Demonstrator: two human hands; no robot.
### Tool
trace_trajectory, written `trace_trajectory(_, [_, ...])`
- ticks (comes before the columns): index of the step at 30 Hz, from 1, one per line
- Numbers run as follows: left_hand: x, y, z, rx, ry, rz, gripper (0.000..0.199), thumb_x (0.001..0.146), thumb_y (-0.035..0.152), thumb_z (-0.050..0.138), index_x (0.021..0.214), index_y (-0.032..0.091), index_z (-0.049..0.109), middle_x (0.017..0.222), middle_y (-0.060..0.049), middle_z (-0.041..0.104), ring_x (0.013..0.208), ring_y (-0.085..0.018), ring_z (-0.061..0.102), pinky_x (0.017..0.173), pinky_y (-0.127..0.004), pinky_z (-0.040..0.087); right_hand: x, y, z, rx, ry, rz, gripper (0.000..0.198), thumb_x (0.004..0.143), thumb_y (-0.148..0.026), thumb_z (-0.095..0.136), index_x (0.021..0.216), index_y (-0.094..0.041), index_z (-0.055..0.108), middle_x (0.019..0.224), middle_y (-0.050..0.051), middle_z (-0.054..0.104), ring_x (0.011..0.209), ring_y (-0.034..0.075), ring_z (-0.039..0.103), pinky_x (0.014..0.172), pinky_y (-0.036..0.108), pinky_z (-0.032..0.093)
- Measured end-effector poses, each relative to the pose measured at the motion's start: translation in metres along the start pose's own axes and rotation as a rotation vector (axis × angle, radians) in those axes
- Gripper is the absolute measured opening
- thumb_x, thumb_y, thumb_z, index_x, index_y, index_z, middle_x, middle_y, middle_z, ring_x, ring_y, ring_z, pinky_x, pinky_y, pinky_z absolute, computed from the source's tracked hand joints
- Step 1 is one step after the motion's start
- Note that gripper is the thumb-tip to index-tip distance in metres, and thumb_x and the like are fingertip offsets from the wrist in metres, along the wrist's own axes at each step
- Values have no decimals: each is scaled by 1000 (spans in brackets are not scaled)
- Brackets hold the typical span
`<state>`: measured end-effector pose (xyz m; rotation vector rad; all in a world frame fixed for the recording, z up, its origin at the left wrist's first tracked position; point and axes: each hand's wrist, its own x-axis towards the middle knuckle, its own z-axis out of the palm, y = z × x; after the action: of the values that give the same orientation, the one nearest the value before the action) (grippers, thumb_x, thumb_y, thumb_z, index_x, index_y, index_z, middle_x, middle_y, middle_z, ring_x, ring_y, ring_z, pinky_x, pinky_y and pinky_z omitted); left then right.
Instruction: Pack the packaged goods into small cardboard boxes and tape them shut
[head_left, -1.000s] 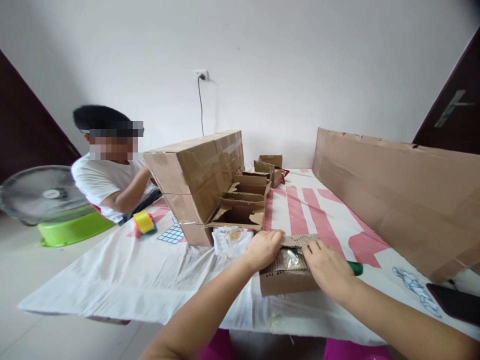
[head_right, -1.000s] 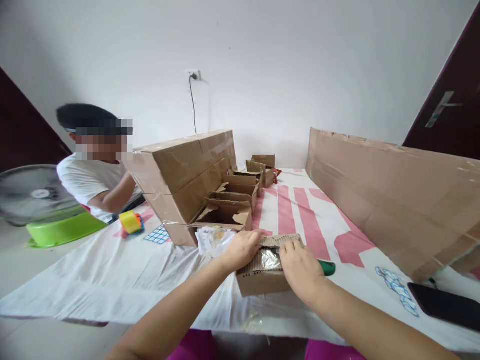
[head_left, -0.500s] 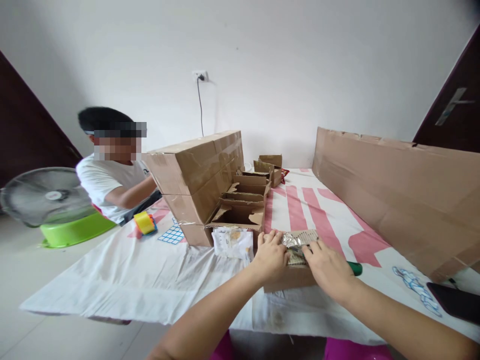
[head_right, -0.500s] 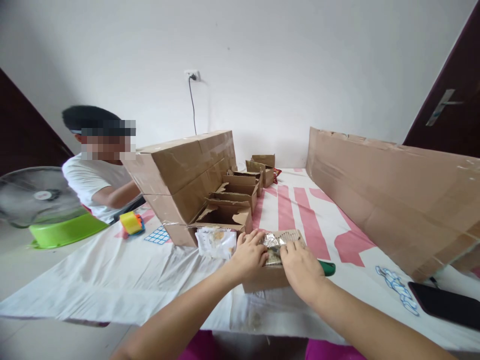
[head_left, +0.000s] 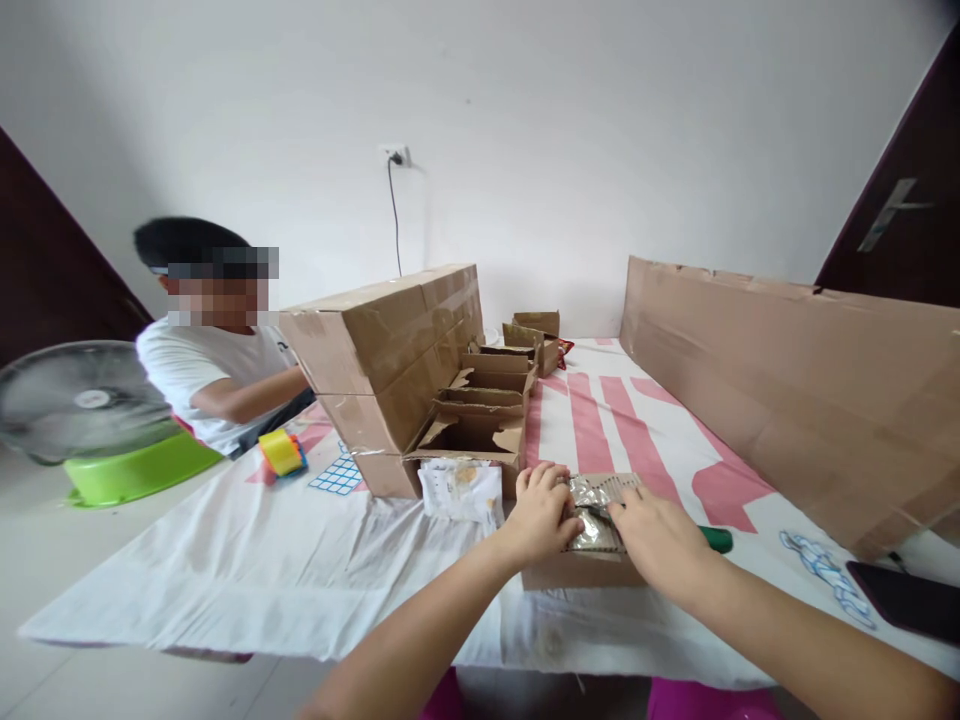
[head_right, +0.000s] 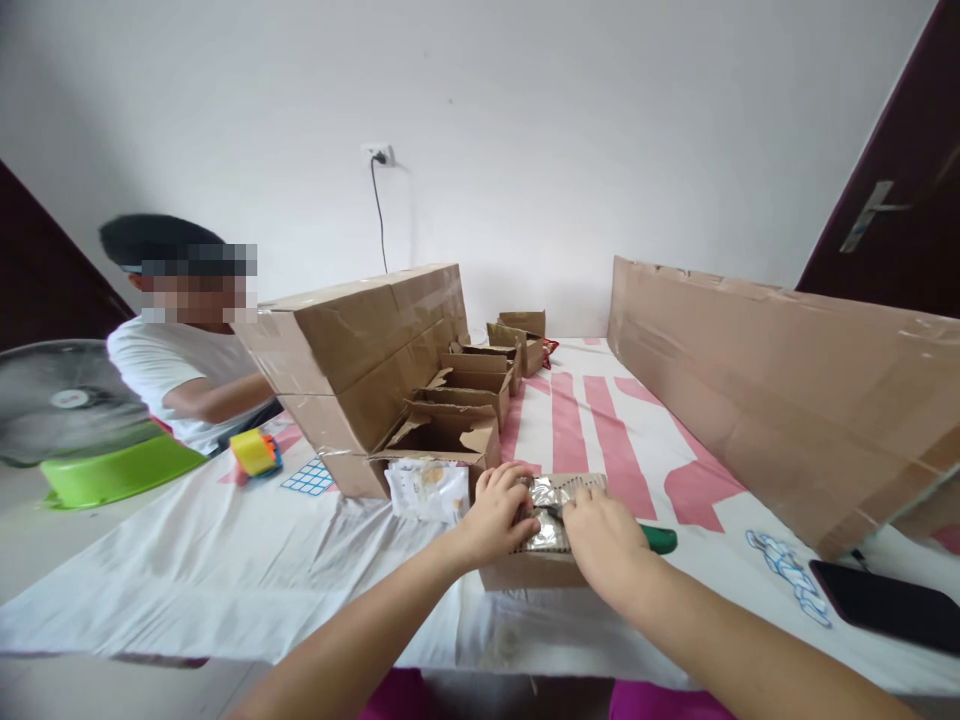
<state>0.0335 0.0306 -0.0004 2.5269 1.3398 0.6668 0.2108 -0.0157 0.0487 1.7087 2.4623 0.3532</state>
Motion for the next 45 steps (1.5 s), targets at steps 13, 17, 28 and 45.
trace_trajectory(13, [-5,12,14,210,-16,9,5,86,19,54,82,17,57,78,-9,68,78,-26,62,75,-39,45,3,-7,-2,-31,-40,7,35,87,-1,42,102,-12,71,104,17,70,97,29,66,71,34,51])
trace_trajectory(17, [-7,15,19,222,4,37,8,87,18,52,81,17,57,77,-8,67,76,-25,63,76,-40,45,-5,-3,-2,-46,-51,54,35,86,0,42,102,-12,71,101,18,70,95,29,67,71,34,52])
trace_trajectory(28, [-23,13,24,171,244,200,16,93,19,44,81,19,54,73,-4,64,71,-22,60,69,-37,46,-28,17,2,213,3,61,27,94,-15,43,104,-18,68,100,11,70,95,28,66,78,37,50])
trace_trajectory(45, [-18,24,21,78,372,236,5,90,16,51,90,19,55,110,-8,69,108,-27,59,93,-44,42,-37,43,-10,342,15,46,24,92,-21,45,103,-23,66,102,6,72,90,25,69,73,33,47])
